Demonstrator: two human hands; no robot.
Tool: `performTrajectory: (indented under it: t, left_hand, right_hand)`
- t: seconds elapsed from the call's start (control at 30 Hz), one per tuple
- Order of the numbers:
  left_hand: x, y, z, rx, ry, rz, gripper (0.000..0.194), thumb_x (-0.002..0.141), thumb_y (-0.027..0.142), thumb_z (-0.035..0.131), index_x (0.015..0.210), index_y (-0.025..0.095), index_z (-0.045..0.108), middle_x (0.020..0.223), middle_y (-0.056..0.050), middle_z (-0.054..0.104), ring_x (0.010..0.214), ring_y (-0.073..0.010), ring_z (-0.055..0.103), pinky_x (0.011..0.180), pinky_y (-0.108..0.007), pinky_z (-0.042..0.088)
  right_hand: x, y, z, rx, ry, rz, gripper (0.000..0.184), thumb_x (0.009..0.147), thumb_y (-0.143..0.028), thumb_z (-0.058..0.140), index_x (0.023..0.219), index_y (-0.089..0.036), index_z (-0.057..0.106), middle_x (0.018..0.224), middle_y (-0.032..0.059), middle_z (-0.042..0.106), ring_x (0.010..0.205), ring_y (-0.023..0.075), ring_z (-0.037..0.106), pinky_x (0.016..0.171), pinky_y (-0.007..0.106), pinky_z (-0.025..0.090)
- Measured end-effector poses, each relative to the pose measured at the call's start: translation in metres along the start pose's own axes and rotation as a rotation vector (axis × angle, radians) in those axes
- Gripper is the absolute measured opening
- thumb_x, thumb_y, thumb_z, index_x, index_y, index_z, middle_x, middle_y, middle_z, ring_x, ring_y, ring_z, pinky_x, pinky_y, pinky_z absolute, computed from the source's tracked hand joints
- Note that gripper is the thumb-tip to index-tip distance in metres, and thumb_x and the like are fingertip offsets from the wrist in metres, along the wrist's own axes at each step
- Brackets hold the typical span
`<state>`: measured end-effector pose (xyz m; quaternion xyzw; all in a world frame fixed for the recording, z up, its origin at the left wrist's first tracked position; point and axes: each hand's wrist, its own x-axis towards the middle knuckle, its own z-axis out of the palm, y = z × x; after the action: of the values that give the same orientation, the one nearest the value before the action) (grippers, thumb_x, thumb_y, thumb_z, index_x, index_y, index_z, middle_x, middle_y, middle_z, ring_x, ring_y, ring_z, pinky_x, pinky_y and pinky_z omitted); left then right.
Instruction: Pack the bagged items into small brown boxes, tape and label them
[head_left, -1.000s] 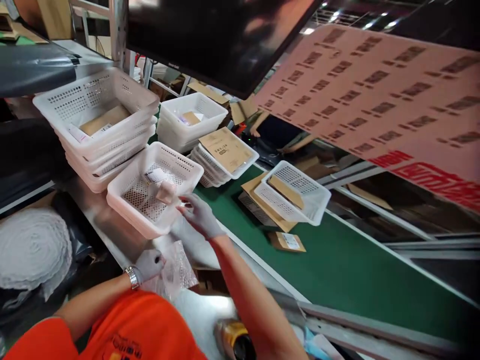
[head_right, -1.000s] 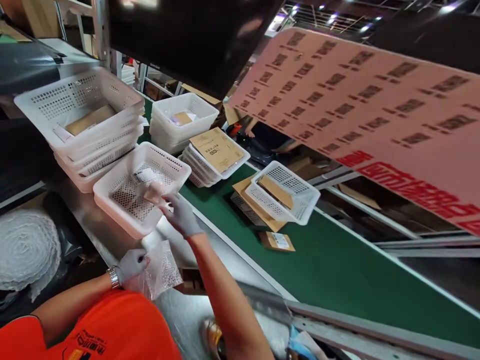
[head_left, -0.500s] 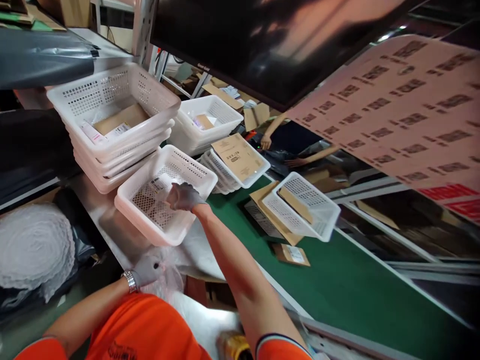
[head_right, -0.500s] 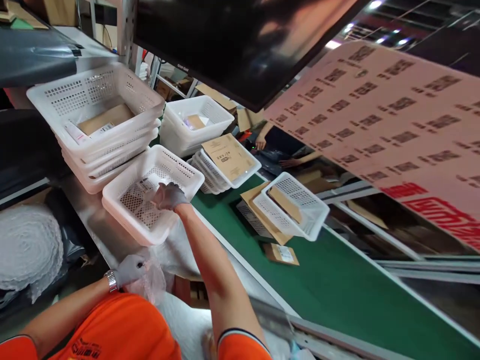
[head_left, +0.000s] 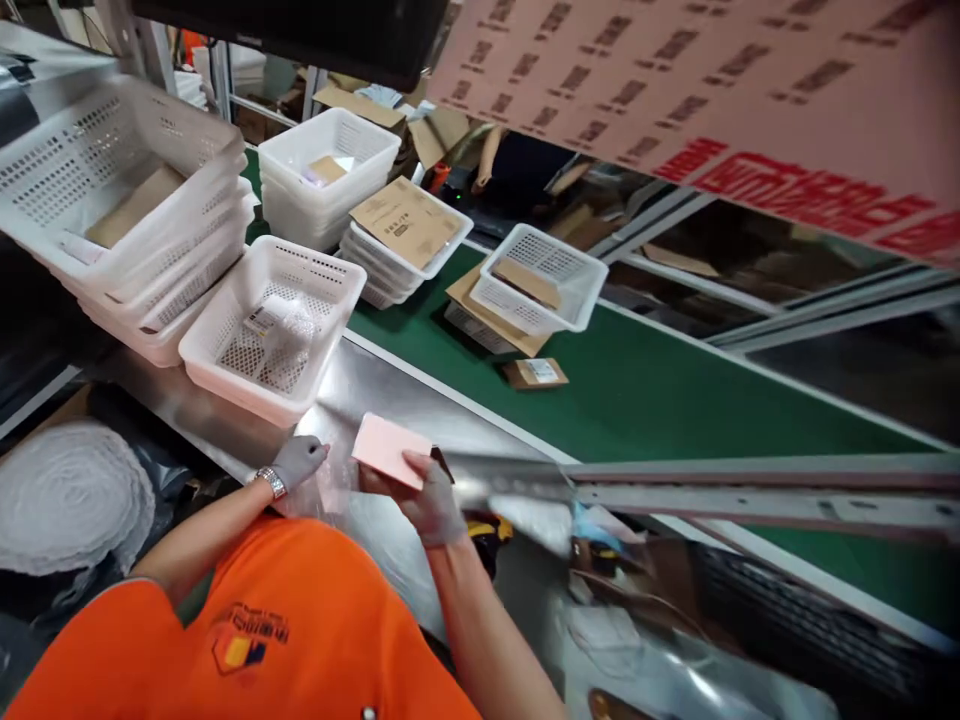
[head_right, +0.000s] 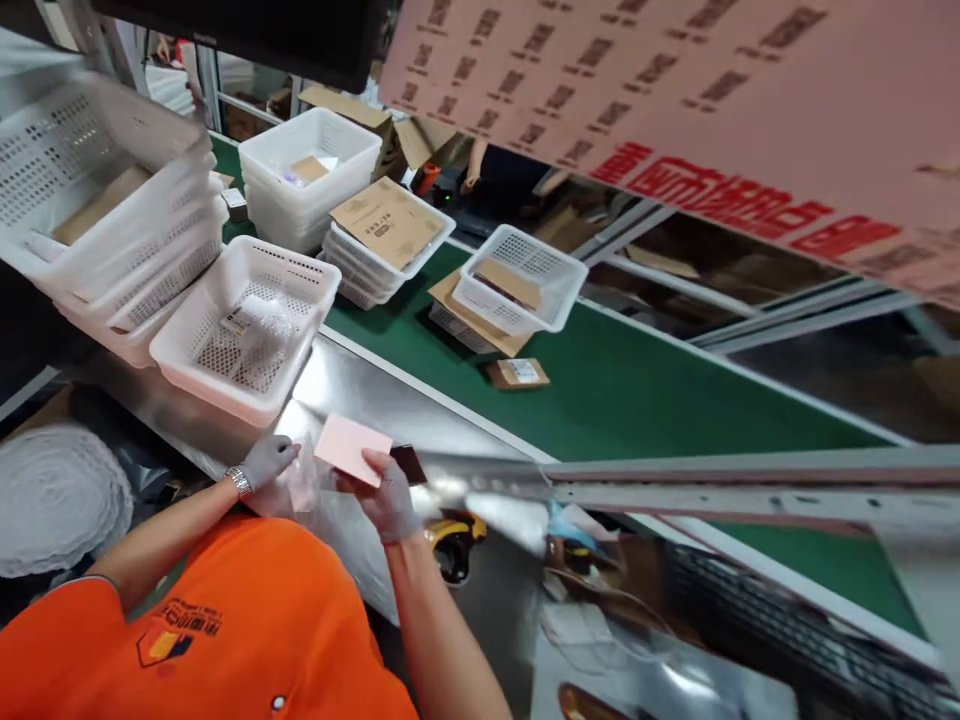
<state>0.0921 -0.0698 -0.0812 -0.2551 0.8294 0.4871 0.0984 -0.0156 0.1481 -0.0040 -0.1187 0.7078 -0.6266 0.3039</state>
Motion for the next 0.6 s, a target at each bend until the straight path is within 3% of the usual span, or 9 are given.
performTrajectory:
  t: [0.13, 0.27, 0.37, 0.43, 0.53, 0.6]
  left_hand:
    - [0.005, 0.021, 0.008, 0.209, -0.032, 0.041, 0.043, 0.113, 0.036, 0.057, 0.077, 0.017, 0.072, 0.080, -0.004, 0.072, 0.077, -0.0180, 0.058, 0.072, -0.031, 0.034]
    - [0.003, 0.040, 0.018, 0.449, -0.046, 0.102, 0.043, 0.118, 0.037, 0.055, 0.092, 0.016, 0.083, 0.093, -0.009, 0.081, 0.085, -0.0203, 0.067, 0.077, -0.032, 0.037]
    - [-0.001, 0.049, 0.025, 0.555, -0.057, 0.127, 0.043, 0.119, 0.038, 0.055, 0.100, 0.017, 0.087, 0.100, -0.012, 0.085, 0.091, -0.0229, 0.073, 0.078, -0.032, 0.040]
    - [-0.004, 0.053, 0.028, 0.594, -0.047, 0.130, 0.040, 0.117, 0.037, 0.057, 0.102, 0.017, 0.089, 0.104, -0.013, 0.086, 0.094, -0.0241, 0.075, 0.079, -0.032, 0.042]
    - [-0.010, 0.058, 0.031, 0.628, -0.018, 0.121, 0.034, 0.115, 0.032, 0.061, 0.104, 0.017, 0.089, 0.108, -0.014, 0.086, 0.097, -0.0246, 0.076, 0.080, -0.031, 0.043]
    - [-0.017, 0.061, 0.032, 0.641, -0.007, 0.111, 0.033, 0.114, 0.030, 0.061, 0.105, 0.017, 0.089, 0.109, -0.014, 0.086, 0.098, -0.0247, 0.076, 0.080, -0.031, 0.044]
  right_hand:
    - [-0.040, 0.045, 0.001, -0.028, 0.056, 0.130, 0.048, 0.082, -0.064, 0.078, 0.100, -0.019, 0.081, 0.091, 0.0093, 0.082, 0.076, 0.0246, 0.066, 0.064, 0.034, 0.052]
    - [-0.057, 0.060, 0.003, -0.326, 0.270, 0.025, 0.043, 0.089, -0.058, 0.070, 0.099, -0.017, 0.082, 0.093, 0.0108, 0.082, 0.086, 0.0267, 0.068, 0.075, 0.036, 0.050]
    - [-0.063, 0.071, 0.004, -0.440, 0.380, -0.043, 0.043, 0.098, -0.058, 0.063, 0.096, -0.018, 0.081, 0.088, 0.0113, 0.080, 0.080, 0.0255, 0.065, 0.072, 0.036, 0.048]
    - [-0.063, 0.079, 0.001, -0.502, 0.359, -0.151, 0.036, 0.099, -0.051, 0.064, 0.094, -0.020, 0.081, 0.088, 0.0112, 0.081, 0.081, 0.0255, 0.065, 0.076, 0.037, 0.050]
    - [-0.058, 0.090, -0.009, -0.600, 0.260, -0.339, 0.028, 0.092, -0.032, 0.064, 0.107, -0.022, 0.085, 0.110, 0.0136, 0.087, 0.101, 0.0293, 0.071, 0.094, 0.041, 0.054]
    - [-0.052, 0.094, -0.015, -0.606, 0.219, -0.333, 0.029, 0.090, -0.030, 0.065, 0.108, -0.022, 0.086, 0.111, 0.0137, 0.087, 0.104, 0.0298, 0.071, 0.097, 0.042, 0.054]
